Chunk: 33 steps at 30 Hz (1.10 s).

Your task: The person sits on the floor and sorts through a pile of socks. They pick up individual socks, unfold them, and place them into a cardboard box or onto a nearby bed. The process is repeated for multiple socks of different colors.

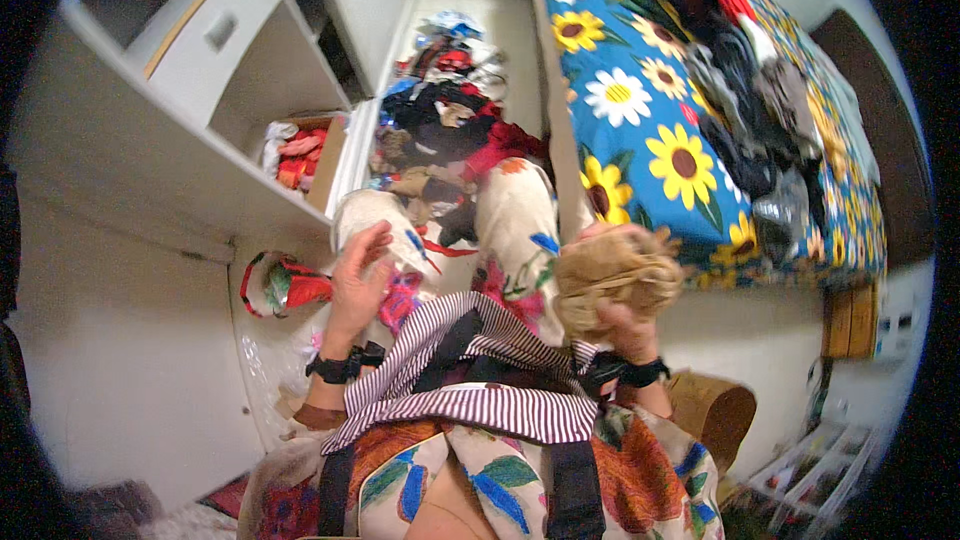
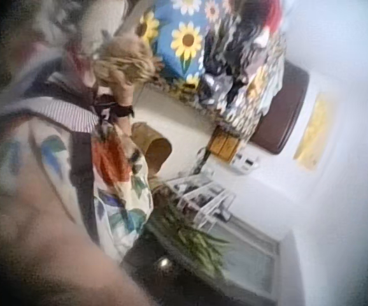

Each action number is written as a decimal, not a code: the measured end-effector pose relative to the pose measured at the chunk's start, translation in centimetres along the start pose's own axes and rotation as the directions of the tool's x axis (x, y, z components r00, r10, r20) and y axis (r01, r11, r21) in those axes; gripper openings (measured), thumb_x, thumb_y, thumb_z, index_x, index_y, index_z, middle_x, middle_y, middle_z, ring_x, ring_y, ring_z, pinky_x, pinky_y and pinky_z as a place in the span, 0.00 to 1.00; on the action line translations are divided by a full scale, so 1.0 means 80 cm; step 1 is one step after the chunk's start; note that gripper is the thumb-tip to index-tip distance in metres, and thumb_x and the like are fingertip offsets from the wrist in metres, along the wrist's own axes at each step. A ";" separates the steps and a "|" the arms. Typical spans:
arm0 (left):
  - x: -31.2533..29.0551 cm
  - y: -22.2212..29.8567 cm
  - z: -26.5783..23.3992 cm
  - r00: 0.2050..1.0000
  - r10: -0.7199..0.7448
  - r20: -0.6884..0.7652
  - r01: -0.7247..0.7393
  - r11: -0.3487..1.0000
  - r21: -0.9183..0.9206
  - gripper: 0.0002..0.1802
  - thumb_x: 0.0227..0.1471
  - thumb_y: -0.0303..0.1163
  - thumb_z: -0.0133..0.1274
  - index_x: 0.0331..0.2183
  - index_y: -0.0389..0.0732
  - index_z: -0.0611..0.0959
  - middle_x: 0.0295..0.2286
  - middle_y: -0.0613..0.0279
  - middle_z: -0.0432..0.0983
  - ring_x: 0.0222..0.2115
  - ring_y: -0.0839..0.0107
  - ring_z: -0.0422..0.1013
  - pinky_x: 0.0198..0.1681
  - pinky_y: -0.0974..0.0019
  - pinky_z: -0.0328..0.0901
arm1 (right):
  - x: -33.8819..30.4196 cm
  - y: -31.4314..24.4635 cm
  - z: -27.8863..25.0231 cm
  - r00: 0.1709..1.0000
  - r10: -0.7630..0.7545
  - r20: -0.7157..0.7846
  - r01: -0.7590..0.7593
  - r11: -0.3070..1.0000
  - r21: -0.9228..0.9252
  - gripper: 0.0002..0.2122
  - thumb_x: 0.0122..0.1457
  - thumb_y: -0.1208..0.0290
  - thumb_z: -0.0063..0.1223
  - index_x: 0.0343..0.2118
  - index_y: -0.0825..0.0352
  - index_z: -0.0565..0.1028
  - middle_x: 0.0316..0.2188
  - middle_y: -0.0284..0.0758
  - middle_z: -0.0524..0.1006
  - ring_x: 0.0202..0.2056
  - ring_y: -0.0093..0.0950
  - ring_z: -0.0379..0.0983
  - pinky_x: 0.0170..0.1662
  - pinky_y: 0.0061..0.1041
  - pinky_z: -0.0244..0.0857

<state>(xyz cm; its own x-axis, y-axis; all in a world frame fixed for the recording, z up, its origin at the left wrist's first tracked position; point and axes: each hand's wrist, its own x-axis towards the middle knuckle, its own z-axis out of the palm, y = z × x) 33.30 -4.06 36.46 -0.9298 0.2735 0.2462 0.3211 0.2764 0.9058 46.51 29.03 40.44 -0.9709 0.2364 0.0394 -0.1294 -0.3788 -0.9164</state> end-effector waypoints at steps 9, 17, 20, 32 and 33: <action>0.134 -0.049 0.009 0.958 0.095 0.272 -0.165 0.954 0.250 0.19 0.52 0.27 0.54 0.48 0.36 0.77 0.41 0.48 0.77 0.43 0.56 0.74 0.48 0.61 0.67 | -0.061 -0.119 -0.145 0.812 -0.514 -0.276 0.460 0.855 -0.238 0.29 0.59 0.64 0.47 0.61 0.70 0.57 0.55 0.43 0.68 0.57 0.36 0.64 0.60 0.36 0.59; 0.149 -0.068 0.014 0.948 -0.092 0.303 -0.123 0.774 0.621 0.20 0.52 0.36 0.54 0.48 0.45 0.80 0.41 0.48 0.79 0.41 0.53 0.75 0.45 0.59 0.68 | -0.170 -0.166 -0.208 0.575 -0.488 -0.657 0.359 0.872 -0.333 0.15 0.56 0.68 0.53 0.45 0.68 0.73 0.43 0.35 0.76 0.46 0.30 0.73 0.52 0.33 0.67; 0.158 -0.071 0.018 0.923 -0.159 0.350 -0.184 0.616 0.766 0.23 0.52 0.41 0.53 0.50 0.47 0.78 0.40 0.48 0.79 0.41 0.51 0.75 0.45 0.55 0.67 | -0.228 -0.190 -0.208 0.510 -0.561 -0.652 0.421 0.824 -0.380 0.15 0.57 0.69 0.53 0.45 0.70 0.74 0.42 0.35 0.78 0.44 0.29 0.75 0.51 0.30 0.68; 0.184 -0.091 0.021 0.845 -0.187 0.501 -0.228 0.721 0.654 0.23 0.56 0.38 0.52 0.48 0.31 0.78 0.35 0.48 0.80 0.34 0.62 0.76 0.39 0.63 0.68 | -0.475 -0.089 -0.345 0.172 -0.242 -0.955 -0.228 0.933 -0.277 0.19 0.49 0.71 0.62 0.45 0.70 0.74 0.41 0.35 0.78 0.41 0.27 0.76 0.46 0.28 0.72; 0.182 -0.091 0.021 0.851 -0.180 0.494 -0.234 0.712 0.662 0.23 0.56 0.37 0.52 0.48 0.31 0.77 0.35 0.48 0.80 0.34 0.62 0.76 0.40 0.63 0.68 | -0.479 -0.071 -0.364 0.164 -0.179 -0.970 -0.522 0.819 -0.239 0.21 0.47 0.71 0.63 0.46 0.70 0.73 0.42 0.36 0.77 0.43 0.28 0.75 0.48 0.28 0.71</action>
<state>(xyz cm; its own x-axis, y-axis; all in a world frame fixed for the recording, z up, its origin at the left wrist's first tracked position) 17.71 -0.54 32.85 -0.7601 0.6379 -0.1236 0.5652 0.7429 0.3587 90.35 48.19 32.49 0.0601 0.9746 -0.2158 0.4486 -0.2195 -0.8663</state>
